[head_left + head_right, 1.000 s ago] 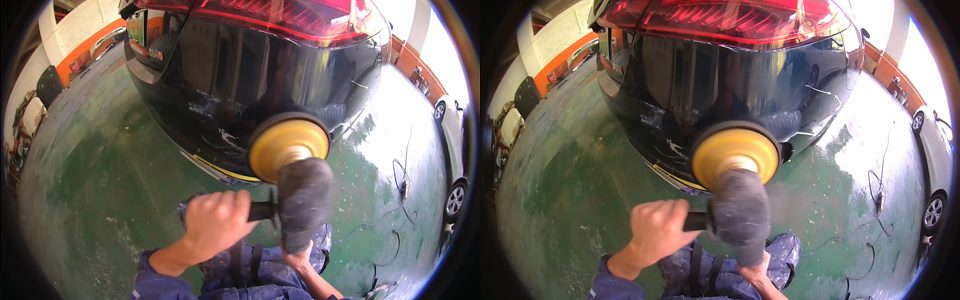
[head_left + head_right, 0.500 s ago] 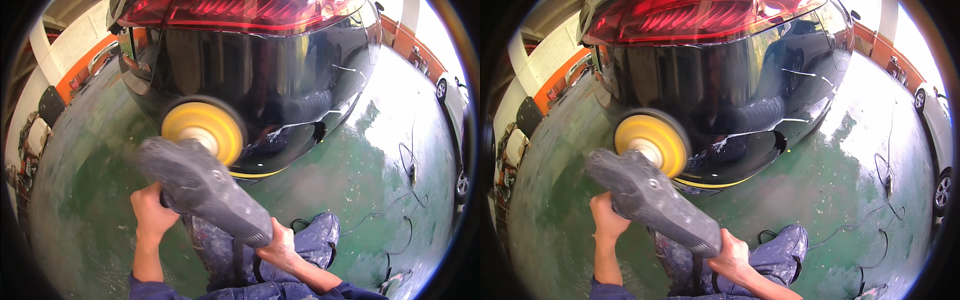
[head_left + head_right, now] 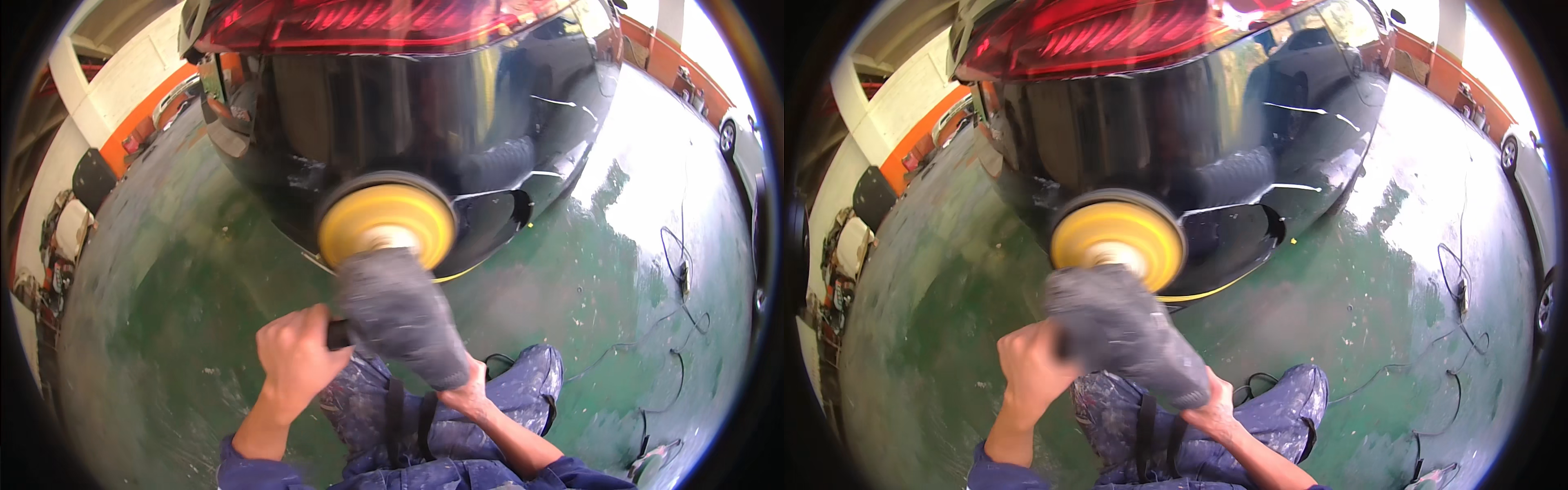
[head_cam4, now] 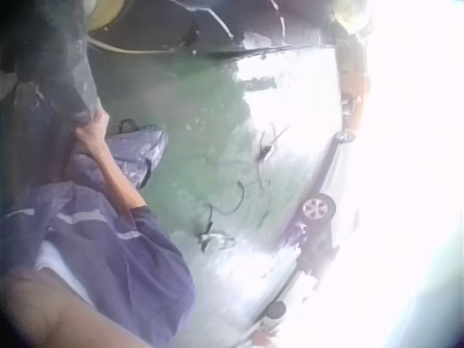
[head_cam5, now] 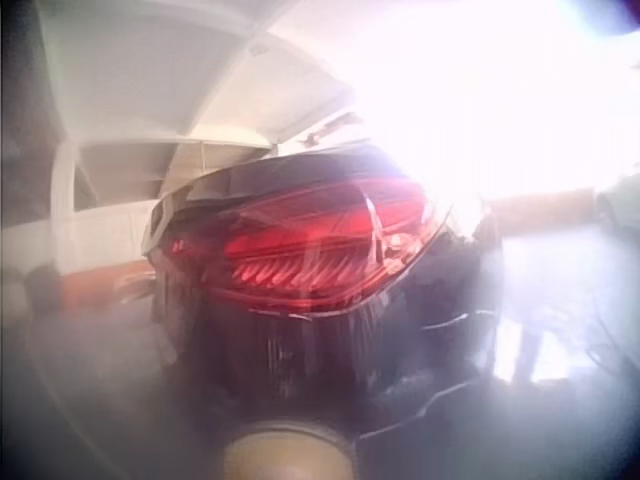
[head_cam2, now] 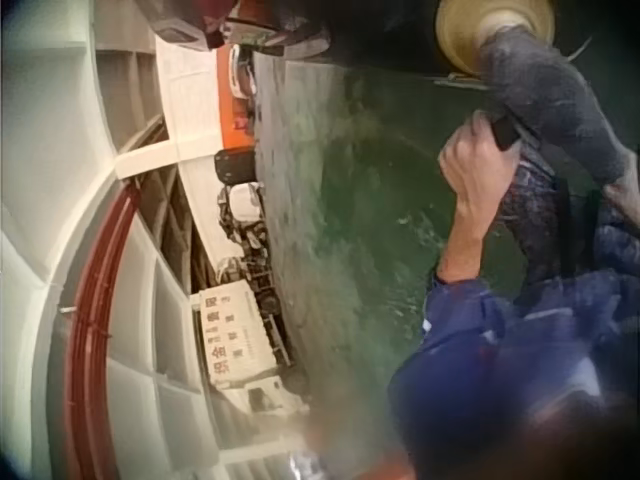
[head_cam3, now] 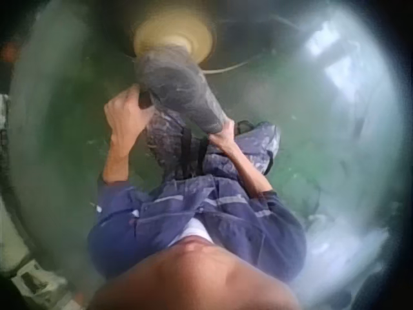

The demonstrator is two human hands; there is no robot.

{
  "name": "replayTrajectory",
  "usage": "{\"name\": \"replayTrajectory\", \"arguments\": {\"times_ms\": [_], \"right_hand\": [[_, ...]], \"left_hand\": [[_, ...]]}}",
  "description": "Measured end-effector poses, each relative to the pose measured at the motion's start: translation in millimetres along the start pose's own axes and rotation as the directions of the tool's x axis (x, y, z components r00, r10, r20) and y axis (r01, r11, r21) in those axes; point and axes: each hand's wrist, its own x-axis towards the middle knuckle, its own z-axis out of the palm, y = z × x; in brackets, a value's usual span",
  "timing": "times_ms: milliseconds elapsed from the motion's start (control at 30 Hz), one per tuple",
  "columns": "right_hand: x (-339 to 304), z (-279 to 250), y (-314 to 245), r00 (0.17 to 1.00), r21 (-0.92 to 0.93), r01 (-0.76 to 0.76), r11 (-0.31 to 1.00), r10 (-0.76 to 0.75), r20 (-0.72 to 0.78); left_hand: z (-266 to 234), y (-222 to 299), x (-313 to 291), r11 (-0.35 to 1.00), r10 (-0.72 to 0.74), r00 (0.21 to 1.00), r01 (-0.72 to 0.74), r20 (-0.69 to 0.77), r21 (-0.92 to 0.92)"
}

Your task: The person uses a rotary polisher with a yellow pad to buff the rear bumper and trunk area of a black car. They move the tool across the surface in overlapping passes, occasionally pausing to wipe the area with their hand.

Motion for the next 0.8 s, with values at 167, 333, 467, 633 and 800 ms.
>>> {"name": "replayTrajectory", "arguments": {"times_ms": [167, 333, 467, 633, 800], "right_hand": [[15, -3, -2, 0.991, 0.024, -0.014, 1.000, 0.011, 0.132], [17, -21, 30, 0.993, 0.070, 0.043, 0.997, -0.050, 0.104], [18, -40, 50, 0.986, -0.135, -0.058, 0.989, 0.079, 0.150], [30, -5, 77, 0.987, -0.006, 0.044, 0.999, -0.042, 0.155], [40, 8, 23, 0.969, 0.288, 0.031, 0.957, -0.100, 0.228]], "left_hand": [[5, -10, -25, 0.994, -0.093, 0.995, 0.095, -0.030, 0.062], [-9, 55, 12, 0.985, 0.051, 0.995, -0.064, 0.083, 0.160], [5, 99, 48, 0.950, 0.203, 0.964, -0.236, 0.172, 0.206], [-2, 99, 35, 0.938, 0.111, 0.969, -0.176, 0.223, 0.298], [-21, 57, -9, 0.952, -0.033, 0.994, -0.001, 0.106, 0.305]]}}
